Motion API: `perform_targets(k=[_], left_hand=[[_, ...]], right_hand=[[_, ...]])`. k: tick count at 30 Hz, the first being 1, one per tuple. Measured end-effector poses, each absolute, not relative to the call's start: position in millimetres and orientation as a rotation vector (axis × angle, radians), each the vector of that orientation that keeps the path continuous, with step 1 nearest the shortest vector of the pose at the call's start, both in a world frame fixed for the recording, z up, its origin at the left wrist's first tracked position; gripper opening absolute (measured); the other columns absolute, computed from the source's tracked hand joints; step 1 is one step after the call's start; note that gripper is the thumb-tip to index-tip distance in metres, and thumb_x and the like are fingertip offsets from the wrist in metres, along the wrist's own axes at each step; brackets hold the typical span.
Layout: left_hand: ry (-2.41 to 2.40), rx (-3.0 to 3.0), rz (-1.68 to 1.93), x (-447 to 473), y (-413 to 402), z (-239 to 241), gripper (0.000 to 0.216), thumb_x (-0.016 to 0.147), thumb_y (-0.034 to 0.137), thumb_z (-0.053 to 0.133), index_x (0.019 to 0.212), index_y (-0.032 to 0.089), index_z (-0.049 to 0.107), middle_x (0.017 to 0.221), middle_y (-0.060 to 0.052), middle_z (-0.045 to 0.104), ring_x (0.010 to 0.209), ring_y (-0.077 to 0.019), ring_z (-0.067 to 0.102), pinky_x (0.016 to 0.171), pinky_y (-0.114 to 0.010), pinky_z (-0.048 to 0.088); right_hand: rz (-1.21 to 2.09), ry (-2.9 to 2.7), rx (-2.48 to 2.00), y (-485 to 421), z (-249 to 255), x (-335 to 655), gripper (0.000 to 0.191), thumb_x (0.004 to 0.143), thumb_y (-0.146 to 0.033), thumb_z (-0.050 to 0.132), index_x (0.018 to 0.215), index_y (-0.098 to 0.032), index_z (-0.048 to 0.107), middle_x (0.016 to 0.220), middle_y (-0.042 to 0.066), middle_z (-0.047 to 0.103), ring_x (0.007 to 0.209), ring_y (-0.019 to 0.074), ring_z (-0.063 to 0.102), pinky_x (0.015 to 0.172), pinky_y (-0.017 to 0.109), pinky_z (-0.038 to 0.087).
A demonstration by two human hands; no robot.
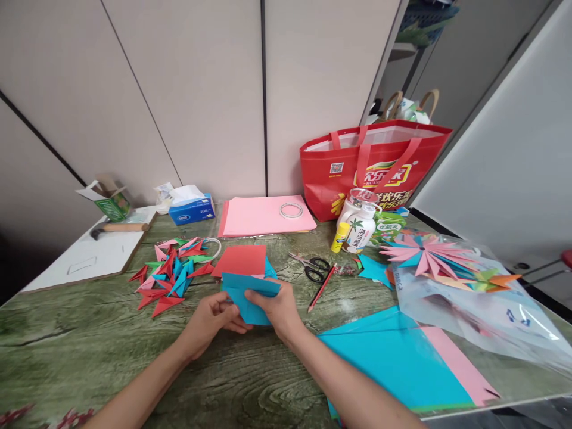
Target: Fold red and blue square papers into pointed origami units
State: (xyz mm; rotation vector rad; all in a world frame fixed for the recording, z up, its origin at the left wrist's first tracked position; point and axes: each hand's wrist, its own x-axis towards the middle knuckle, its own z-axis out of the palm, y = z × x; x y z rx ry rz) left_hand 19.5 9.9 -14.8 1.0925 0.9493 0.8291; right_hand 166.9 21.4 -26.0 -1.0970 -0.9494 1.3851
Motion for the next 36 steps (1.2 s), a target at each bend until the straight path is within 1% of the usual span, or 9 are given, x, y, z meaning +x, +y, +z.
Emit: perform_targets(k=[2,5,11,15,18,21,24,28,36], left_hand=[[0.971,1.156,0.873,18.2,11.9,-13.6,0.027,0.07,0.038,0.061,0.078,0.013,0.057,0.058,-0.006,0.067,0.053,-0.0186,0.065,0.046,-0.025,0.051],[0.999,1.181,0.905,17.6,12.8,-15.7,0.025,0.07,0.038,0.061,0.068,0.013,0.055,0.05,-0.002,0.062,0.041,-0.0152,0.06,0.034,-0.02,0.042],[0.998,1.162,0.903,15.5,13.1,-19.4,0.027,0.069,0.037,0.062,0.06,0.013,0.053,0.05,-0.005,0.063,0.042,-0.0173,0.06,0.034,-0.022,0.043],[1.001,1.173,0.854,13.7,15.5,-14.7,0.026,0.068,0.037,0.064,0.061,0.012,0.057,0.05,-0.003,0.062,0.038,-0.0136,0.057,0.032,-0.019,0.041],[1.004,1.177,0.823,13.0,16.1,-12.2,0.025,0.067,0.035,0.065,0.068,0.01,0.063,0.049,-0.004,0.063,0.041,-0.0136,0.059,0.039,-0.021,0.046],[1.028,1.09,0.834,12.9,16.0,-13.9,0.027,0.064,0.035,0.067,0.073,0.009,0.068,0.059,-0.008,0.069,0.057,-0.0206,0.066,0.055,-0.029,0.053],[1.051,0.973,0.923,12.9,16.9,-18.5,0.025,0.06,0.033,0.07,0.071,0.01,0.069,0.063,-0.008,0.07,0.063,-0.024,0.066,0.061,-0.034,0.054],[1.015,0.855,1.044,14.7,17.6,-23.0,0.021,0.063,0.03,0.07,0.071,0.011,0.069,0.068,-0.007,0.071,0.066,-0.0225,0.066,0.069,-0.036,0.054],[0.947,0.8,1.081,23.2,9.5,-23.1,0.017,0.064,0.026,0.07,0.064,0.01,0.069,0.065,-0.006,0.071,0.063,-0.0192,0.065,0.071,-0.035,0.054]], right_hand=[[1.409,-0.978,-1.084,21.2,-24.1,167.7,0.025,0.052,-0.032,0.073,0.057,-0.015,0.056,0.052,-0.003,0.056,0.047,0.0102,0.045,0.048,0.024,0.04],[1.42,-1.024,-1.06,20.8,-23.1,168.1,0.025,0.052,-0.03,0.074,0.053,-0.015,0.054,0.049,-0.005,0.052,0.045,0.0085,0.042,0.047,0.022,0.037],[1.336,-1.154,-1.128,22.6,-24.6,168.9,0.021,0.054,-0.03,0.072,0.055,-0.014,0.057,0.049,-0.005,0.051,0.046,0.0084,0.042,0.046,0.021,0.035],[1.265,-1.195,-1.182,26.7,-25.1,173.4,0.024,0.052,-0.03,0.073,0.064,-0.015,0.059,0.055,-0.004,0.057,0.051,0.0109,0.049,0.049,0.022,0.039],[1.205,-1.278,-1.204,29.5,-25.5,176.9,0.027,0.051,-0.029,0.073,0.068,-0.017,0.056,0.058,-0.003,0.059,0.055,0.0138,0.054,0.05,0.023,0.042],[1.133,-1.365,-1.183,29.7,-25.9,177.1,0.034,0.053,-0.028,0.073,0.081,-0.018,0.055,0.068,0.0,0.063,0.067,0.0183,0.059,0.06,0.027,0.045],[1.013,-1.35,-1.182,27.5,-27.8,173.9,0.061,0.054,-0.027,0.073,0.108,-0.019,0.045,0.082,0.003,0.063,0.08,0.0204,0.059,0.072,0.031,0.044],[0.863,-1.327,-1.322,22.4,-31.8,167.8,0.083,0.049,-0.027,0.075,0.121,-0.02,0.034,0.102,0.007,0.054,0.093,0.0235,0.053,0.077,0.033,0.042],[0.84,-1.349,-1.332,13.8,-27.5,159.0,0.076,0.052,-0.017,0.067,0.12,-0.019,0.033,0.109,0.007,0.049,0.1,0.025,0.048,0.084,0.034,0.04]])
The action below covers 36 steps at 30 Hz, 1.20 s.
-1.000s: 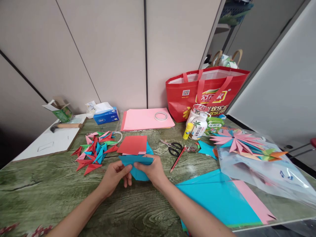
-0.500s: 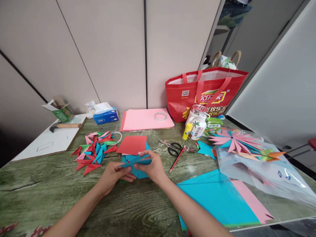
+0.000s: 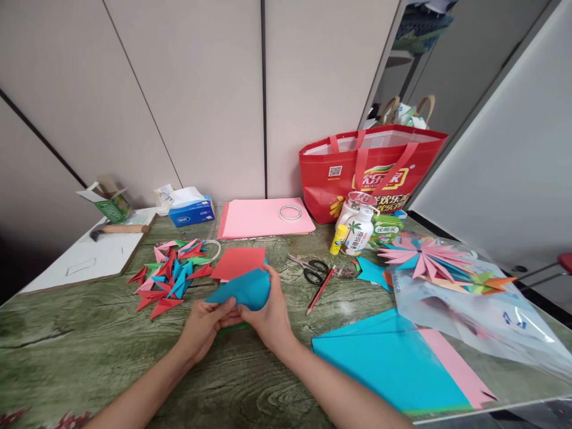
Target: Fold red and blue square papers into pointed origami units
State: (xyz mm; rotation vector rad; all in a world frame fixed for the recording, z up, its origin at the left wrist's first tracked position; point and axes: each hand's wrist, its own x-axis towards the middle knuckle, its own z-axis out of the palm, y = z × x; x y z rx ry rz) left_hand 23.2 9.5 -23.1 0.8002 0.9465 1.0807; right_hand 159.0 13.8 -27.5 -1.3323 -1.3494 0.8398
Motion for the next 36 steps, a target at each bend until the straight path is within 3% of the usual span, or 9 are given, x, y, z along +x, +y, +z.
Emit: perform_targets(k=[4,8,18,22,26,30,33,36], left_hand=[[0.965,0.741,1.089,22.1,11.5,-22.7,0.019,0.062,0.027,0.071,0.063,0.009,0.067,0.064,-0.008,0.071,0.064,-0.0216,0.067,0.07,-0.036,0.054],[0.986,0.719,1.101,18.7,13.7,-21.9,0.02,0.061,0.027,0.072,0.064,0.008,0.066,0.064,-0.01,0.071,0.066,-0.0237,0.067,0.071,-0.037,0.053],[1.004,0.709,1.055,13.5,19.3,-18.1,0.024,0.061,0.029,0.071,0.067,0.006,0.066,0.066,-0.012,0.071,0.069,-0.0252,0.067,0.07,-0.036,0.053],[1.066,0.738,1.081,9.4,21.3,-18.6,0.021,0.06,0.028,0.072,0.062,0.009,0.065,0.059,-0.008,0.07,0.061,-0.0223,0.067,0.063,-0.034,0.054],[1.057,0.849,0.947,7.3,21.5,-18.0,0.025,0.062,0.031,0.07,0.07,0.008,0.068,0.065,-0.01,0.071,0.061,-0.0218,0.066,0.063,-0.035,0.053],[1.018,0.945,0.975,10.3,20.4,-17.9,0.03,0.065,0.035,0.067,0.083,0.01,0.066,0.074,-0.009,0.071,0.067,-0.0227,0.066,0.065,-0.035,0.052],[1.049,0.964,1.068,13.8,19.4,-17.4,0.04,0.067,0.036,0.064,0.1,0.014,0.059,0.075,-0.006,0.07,0.066,-0.0209,0.066,0.063,-0.033,0.052],[0.997,0.995,1.145,16.6,17.8,-15.6,0.06,0.068,0.033,0.064,0.122,0.02,0.041,0.085,-0.005,0.069,0.07,-0.0183,0.065,0.064,-0.032,0.051]], right_hand=[[0.968,-1.306,-1.283,15.2,-28.6,160.0,0.071,0.055,-0.012,0.061,0.12,-0.021,0.032,0.096,0.005,0.05,0.08,0.0204,0.054,0.068,0.031,0.047],[1.153,-1.224,-1.171,18.2,-32.3,162.5,0.069,0.058,-0.011,0.058,0.12,-0.024,0.029,0.089,0.002,0.047,0.057,0.0112,0.05,0.048,0.023,0.046],[1.165,-1.288,-1.071,25.2,-37.5,168.5,0.059,0.058,-0.006,0.049,0.113,-0.025,0.038,0.094,0.003,0.05,0.063,0.0115,0.054,0.051,0.022,0.046],[1.042,-1.197,-1.054,28.0,-34.2,171.9,0.031,0.059,-0.007,0.044,0.087,-0.021,0.047,0.103,0.006,0.053,0.085,0.0163,0.056,0.061,0.023,0.045],[0.965,-1.311,-1.091,29.0,-31.2,174.9,0.017,0.063,-0.01,0.043,0.068,-0.018,0.057,0.094,0.006,0.059,0.093,0.0197,0.053,0.066,0.025,0.043],[0.973,-1.455,-1.125,28.4,-32.3,175.2,0.018,0.07,-0.016,0.049,0.074,-0.019,0.067,0.075,0.003,0.062,0.073,0.017,0.055,0.064,0.026,0.043],[1.008,-1.42,-1.124,27.8,-34.7,174.7,0.018,0.07,-0.018,0.054,0.082,-0.019,0.067,0.08,0.004,0.064,0.07,0.0162,0.056,0.059,0.025,0.044],[0.996,-1.355,-1.134,27.7,-35.8,174.2,0.018,0.069,-0.02,0.057,0.085,-0.019,0.066,0.086,0.005,0.062,0.074,0.0172,0.056,0.06,0.025,0.045]])
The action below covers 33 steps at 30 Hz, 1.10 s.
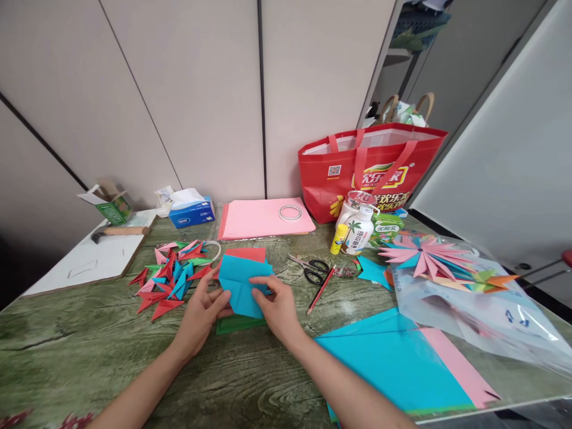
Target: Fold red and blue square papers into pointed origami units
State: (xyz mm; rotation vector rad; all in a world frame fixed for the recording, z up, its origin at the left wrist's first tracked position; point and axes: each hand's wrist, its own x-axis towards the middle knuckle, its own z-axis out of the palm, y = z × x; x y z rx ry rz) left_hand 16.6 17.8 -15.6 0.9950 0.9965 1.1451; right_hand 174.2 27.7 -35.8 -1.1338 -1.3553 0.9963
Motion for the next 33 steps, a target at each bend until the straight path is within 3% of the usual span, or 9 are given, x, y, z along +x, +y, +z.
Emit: perform_targets(k=[2,7,10,14,19,25,30,33], left_hand=[[0.954,1.047,1.166,17.4,16.3,-14.6,0.064,0.069,0.03,0.064,0.126,0.024,0.036,0.092,-0.006,0.066,0.074,-0.0171,0.063,0.066,-0.03,0.05],[1.109,1.152,1.087,14.7,16.3,-19.3,0.035,0.066,0.032,0.066,0.096,0.016,0.065,0.072,-0.003,0.064,0.063,-0.0143,0.057,0.057,-0.024,0.047],[1.156,1.13,1.119,11.0,19.4,-25.2,0.038,0.066,0.034,0.065,0.099,0.015,0.064,0.07,-0.004,0.064,0.061,-0.0137,0.056,0.056,-0.023,0.046],[1.119,1.065,1.195,7.7,23.1,-29.2,0.039,0.066,0.033,0.065,0.101,0.016,0.063,0.079,-0.007,0.066,0.068,-0.0163,0.058,0.06,-0.024,0.045],[1.093,0.993,1.205,8.6,22.4,-24.2,0.037,0.064,0.028,0.068,0.098,0.015,0.065,0.081,-0.007,0.067,0.067,-0.0155,0.057,0.059,-0.024,0.044],[1.035,0.97,1.198,8.9,21.6,-22.3,0.036,0.064,0.025,0.068,0.099,0.015,0.064,0.083,-0.007,0.067,0.071,-0.0159,0.058,0.063,-0.025,0.045],[0.954,1.016,1.157,10.1,19.8,-25.4,0.033,0.068,0.024,0.065,0.1,0.016,0.063,0.094,-0.007,0.065,0.082,-0.0191,0.059,0.071,-0.03,0.048],[0.91,1.029,1.135,12.5,17.8,-25.2,0.032,0.069,0.023,0.064,0.101,0.018,0.062,0.1,-0.006,0.064,0.091,-0.0203,0.057,0.08,-0.035,0.047]], right_hand=[[0.996,-1.337,-1.138,27.5,-35.7,173.8,0.018,0.069,-0.021,0.058,0.085,-0.019,0.066,0.086,0.006,0.061,0.075,0.0173,0.056,0.059,0.025,0.045],[1.016,-1.392,-1.142,28.0,-35.6,173.7,0.019,0.07,-0.021,0.056,0.084,-0.018,0.067,0.084,0.006,0.06,0.075,0.0174,0.055,0.059,0.025,0.045],[1.042,-1.446,-1.097,29.3,-37.9,175.2,0.026,0.071,-0.015,0.047,0.085,-0.02,0.068,0.082,0.005,0.06,0.075,0.0168,0.054,0.061,0.026,0.045],[1.117,-1.519,-0.965,29.2,-37.8,176.1,0.042,0.065,-0.005,0.042,0.095,-0.023,0.065,0.095,0.005,0.056,0.081,0.017,0.054,0.062,0.026,0.047],[1.035,-1.683,-0.932,24.5,-26.4,177.0,0.041,0.064,-0.001,0.047,0.089,-0.026,0.067,0.096,0.004,0.054,0.087,0.0178,0.053,0.069,0.028,0.046],[0.941,-1.822,-1.022,25.5,-22.8,181.3,0.018,0.06,-0.018,0.071,0.076,-0.025,0.07,0.086,0.003,0.056,0.079,0.0177,0.053,0.071,0.03,0.044],[0.948,-1.636,-1.158,30.1,-30.5,178.3,0.013,0.064,-0.033,0.068,0.065,-0.02,0.069,0.067,0.002,0.061,0.059,0.0145,0.053,0.054,0.025,0.041],[0.887,-1.536,-1.228,29.6,-32.4,175.6,0.015,0.064,-0.033,0.068,0.066,-0.019,0.067,0.067,0.002,0.064,0.059,0.0144,0.053,0.052,0.024,0.04]])
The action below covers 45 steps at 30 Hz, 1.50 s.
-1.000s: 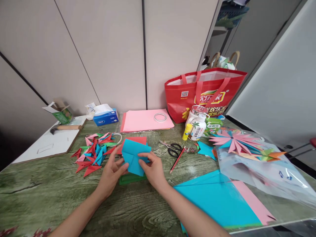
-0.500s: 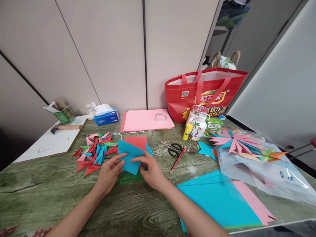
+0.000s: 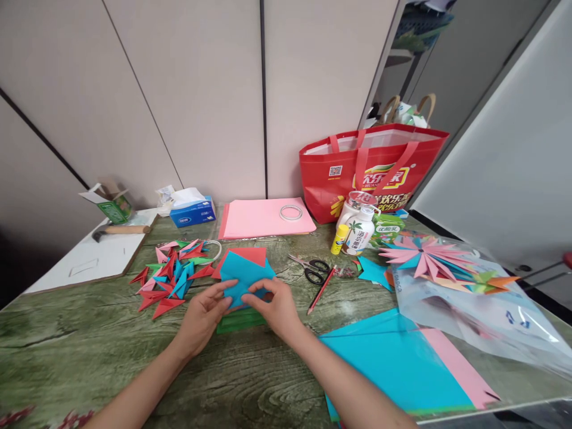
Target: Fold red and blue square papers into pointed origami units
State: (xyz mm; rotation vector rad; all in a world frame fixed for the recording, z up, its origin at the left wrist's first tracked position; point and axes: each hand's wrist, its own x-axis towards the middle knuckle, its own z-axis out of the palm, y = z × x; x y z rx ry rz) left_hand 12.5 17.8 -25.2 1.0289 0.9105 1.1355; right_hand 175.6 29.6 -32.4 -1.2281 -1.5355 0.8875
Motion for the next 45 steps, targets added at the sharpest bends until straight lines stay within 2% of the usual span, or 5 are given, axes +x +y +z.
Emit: perform_targets(k=[14,20,30,37,45], left_hand=[[0.94,1.08,1.122,17.9,11.2,-19.6,0.038,0.069,0.026,0.064,0.106,0.019,0.062,0.099,-0.007,0.063,0.092,-0.0221,0.056,0.082,-0.036,0.047],[1.08,1.149,1.115,19.3,11.4,-22.5,0.042,0.062,0.024,0.069,0.103,0.017,0.063,0.078,-0.005,0.065,0.076,-0.0186,0.057,0.07,-0.028,0.046],[1.101,1.078,1.167,18.0,12.3,-24.3,0.045,0.061,0.025,0.07,0.105,0.018,0.063,0.078,-0.003,0.066,0.071,-0.0161,0.056,0.065,-0.025,0.046],[0.93,0.944,1.171,19.0,11.2,-20.6,0.037,0.067,0.029,0.066,0.103,0.021,0.064,0.088,-0.005,0.066,0.087,-0.02,0.058,0.081,-0.035,0.046],[1.034,1.104,1.133,17.0,12.1,-23.3,0.048,0.063,0.025,0.069,0.11,0.018,0.06,0.092,-0.006,0.067,0.085,-0.0197,0.058,0.077,-0.029,0.046]], right_hand=[[0.772,-1.434,-1.275,24.6,-30.6,174.0,0.018,0.061,-0.034,0.069,0.067,-0.019,0.066,0.066,0.001,0.064,0.056,0.0134,0.049,0.05,0.023,0.038],[0.742,-1.418,-1.25,23.0,-29.4,173.1,0.019,0.061,-0.035,0.07,0.062,-0.018,0.061,0.063,0.001,0.061,0.056,0.0131,0.05,0.051,0.023,0.039],[0.899,-1.415,-1.134,23.6,-30.1,171.2,0.014,0.061,-0.031,0.07,0.067,-0.019,0.068,0.069,0.003,0.063,0.063,0.0149,0.057,0.051,0.023,0.046],[0.876,-1.386,-1.141,24.8,-29.2,172.7,0.013,0.059,-0.032,0.071,0.065,-0.02,0.07,0.066,0.003,0.063,0.059,0.0149,0.056,0.049,0.024,0.046],[0.898,-1.385,-1.173,24.1,-27.4,171.9,0.01,0.059,-0.027,0.072,0.065,-0.019,0.07,0.066,0.003,0.063,0.058,0.0139,0.054,0.048,0.023,0.043]])
